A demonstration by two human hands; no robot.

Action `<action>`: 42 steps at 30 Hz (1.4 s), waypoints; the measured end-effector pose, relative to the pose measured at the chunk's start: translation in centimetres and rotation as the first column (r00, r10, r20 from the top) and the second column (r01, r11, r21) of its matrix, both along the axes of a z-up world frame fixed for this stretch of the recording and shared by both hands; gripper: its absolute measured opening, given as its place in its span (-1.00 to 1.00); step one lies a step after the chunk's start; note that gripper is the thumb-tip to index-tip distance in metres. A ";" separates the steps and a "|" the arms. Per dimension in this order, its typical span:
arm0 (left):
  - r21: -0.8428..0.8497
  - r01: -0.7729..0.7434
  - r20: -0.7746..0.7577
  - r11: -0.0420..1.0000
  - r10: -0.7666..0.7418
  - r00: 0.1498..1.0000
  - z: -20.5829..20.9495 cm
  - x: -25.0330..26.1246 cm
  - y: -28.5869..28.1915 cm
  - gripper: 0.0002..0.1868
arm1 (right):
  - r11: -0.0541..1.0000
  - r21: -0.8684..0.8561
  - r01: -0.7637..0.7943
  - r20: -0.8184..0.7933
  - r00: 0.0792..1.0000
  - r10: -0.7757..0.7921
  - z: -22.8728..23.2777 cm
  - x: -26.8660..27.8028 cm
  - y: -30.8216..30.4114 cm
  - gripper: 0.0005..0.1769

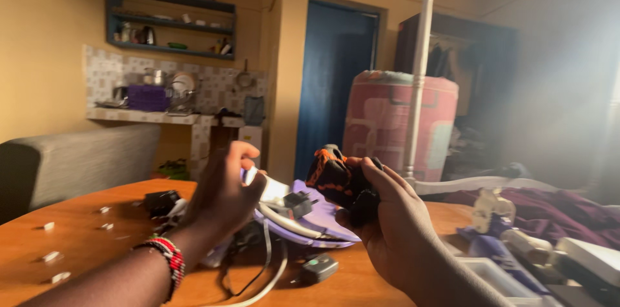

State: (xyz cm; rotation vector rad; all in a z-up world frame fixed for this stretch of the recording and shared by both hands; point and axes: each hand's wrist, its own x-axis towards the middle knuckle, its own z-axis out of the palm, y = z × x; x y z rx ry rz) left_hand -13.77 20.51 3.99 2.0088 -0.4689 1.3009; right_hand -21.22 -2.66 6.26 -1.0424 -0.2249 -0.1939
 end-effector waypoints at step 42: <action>-0.402 0.144 0.484 0.904 0.076 0.871 1.9 8.5 -0.5 -0.45 | 0.992 0.108 -0.063 0.003 0.998 0.063 -4.2 6.5 -2.9 -0.65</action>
